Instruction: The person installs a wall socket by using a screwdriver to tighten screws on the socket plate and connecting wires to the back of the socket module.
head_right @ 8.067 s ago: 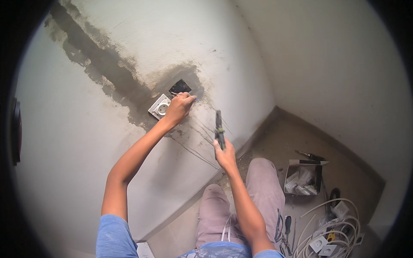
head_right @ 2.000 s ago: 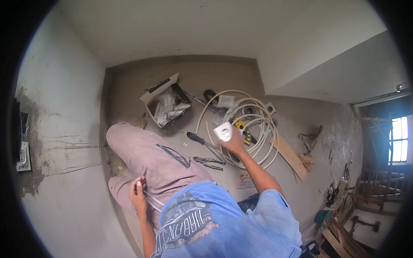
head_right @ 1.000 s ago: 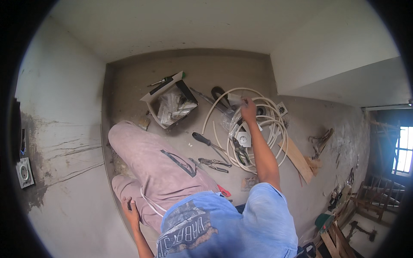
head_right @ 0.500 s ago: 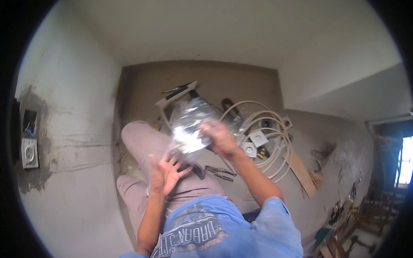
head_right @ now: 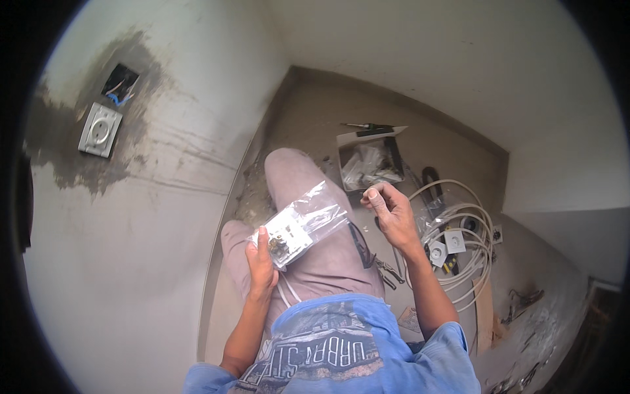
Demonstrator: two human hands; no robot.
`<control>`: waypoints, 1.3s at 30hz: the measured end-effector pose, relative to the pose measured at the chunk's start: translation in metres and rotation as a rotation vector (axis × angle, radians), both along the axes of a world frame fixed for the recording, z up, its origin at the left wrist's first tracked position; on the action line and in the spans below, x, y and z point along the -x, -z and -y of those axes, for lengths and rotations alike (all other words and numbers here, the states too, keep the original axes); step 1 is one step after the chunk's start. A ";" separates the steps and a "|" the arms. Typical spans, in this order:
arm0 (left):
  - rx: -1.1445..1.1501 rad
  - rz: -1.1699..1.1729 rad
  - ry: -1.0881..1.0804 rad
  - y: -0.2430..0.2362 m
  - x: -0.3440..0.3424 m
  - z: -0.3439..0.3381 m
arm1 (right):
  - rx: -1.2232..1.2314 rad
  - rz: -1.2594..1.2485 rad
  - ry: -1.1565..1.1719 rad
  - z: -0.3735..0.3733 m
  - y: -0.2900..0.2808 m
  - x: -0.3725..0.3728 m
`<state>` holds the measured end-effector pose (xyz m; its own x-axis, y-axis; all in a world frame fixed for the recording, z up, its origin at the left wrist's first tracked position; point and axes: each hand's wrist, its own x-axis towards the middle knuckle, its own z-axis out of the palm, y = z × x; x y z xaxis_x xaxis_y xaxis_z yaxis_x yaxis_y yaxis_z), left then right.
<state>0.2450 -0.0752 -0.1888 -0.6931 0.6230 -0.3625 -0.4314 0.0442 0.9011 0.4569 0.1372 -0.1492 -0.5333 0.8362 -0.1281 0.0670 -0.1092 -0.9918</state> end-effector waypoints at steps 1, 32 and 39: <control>0.018 -0.015 -0.011 -0.003 0.000 0.003 | -0.003 0.076 -0.059 0.001 0.003 0.002; -0.061 0.301 -0.153 0.054 -0.006 0.045 | -0.029 0.143 -0.319 0.035 0.028 0.011; -0.059 0.324 -0.147 0.067 -0.005 0.048 | 0.093 -0.041 -0.343 0.032 0.021 0.019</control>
<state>0.2502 -0.1233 -0.2554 -0.6321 0.5515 -0.5444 -0.6927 -0.0873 0.7159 0.4378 0.1055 -0.1702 -0.7875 0.5930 -0.1679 0.0759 -0.1771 -0.9813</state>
